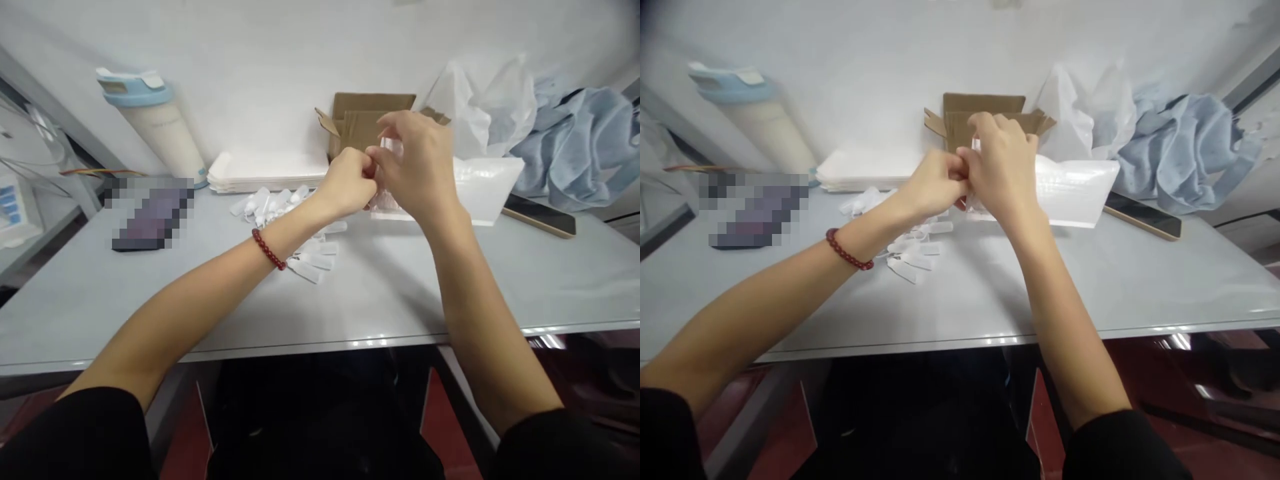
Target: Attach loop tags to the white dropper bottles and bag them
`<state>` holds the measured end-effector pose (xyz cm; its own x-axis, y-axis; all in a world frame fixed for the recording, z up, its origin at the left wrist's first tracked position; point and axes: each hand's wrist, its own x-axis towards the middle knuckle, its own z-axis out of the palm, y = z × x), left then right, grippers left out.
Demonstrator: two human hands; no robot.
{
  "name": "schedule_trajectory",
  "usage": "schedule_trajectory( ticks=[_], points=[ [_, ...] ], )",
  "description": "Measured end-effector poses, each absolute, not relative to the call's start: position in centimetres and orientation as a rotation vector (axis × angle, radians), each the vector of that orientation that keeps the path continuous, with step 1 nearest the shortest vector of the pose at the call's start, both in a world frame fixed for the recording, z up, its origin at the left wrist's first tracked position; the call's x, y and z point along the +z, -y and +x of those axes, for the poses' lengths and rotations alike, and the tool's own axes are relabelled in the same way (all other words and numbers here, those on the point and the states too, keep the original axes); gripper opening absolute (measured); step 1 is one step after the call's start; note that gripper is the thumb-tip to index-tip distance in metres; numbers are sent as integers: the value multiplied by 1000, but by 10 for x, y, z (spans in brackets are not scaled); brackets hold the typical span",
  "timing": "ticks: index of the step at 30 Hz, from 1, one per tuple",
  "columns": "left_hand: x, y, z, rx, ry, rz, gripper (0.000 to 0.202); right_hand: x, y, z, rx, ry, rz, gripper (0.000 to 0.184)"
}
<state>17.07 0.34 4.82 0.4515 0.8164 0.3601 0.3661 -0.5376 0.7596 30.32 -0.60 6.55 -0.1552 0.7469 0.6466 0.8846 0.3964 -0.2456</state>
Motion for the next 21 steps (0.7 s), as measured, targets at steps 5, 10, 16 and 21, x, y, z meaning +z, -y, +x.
schedule_trajectory(
  ticks=[5,10,16,21],
  points=[
    [43,7,178,963,-1130,1991,23,52,1,320,-193,2035,-1345,13],
    [41,16,165,816,-1226,1974,28,41,-14,319,-118,2063,-1208,16],
    [34,12,167,717,-1419,1765,25,34,-23,299,-102,2122,-1271,21],
    [25,4,181,577,-1602,1895,11,19,-27,302,-109,2191,-1444,34]
  ],
)
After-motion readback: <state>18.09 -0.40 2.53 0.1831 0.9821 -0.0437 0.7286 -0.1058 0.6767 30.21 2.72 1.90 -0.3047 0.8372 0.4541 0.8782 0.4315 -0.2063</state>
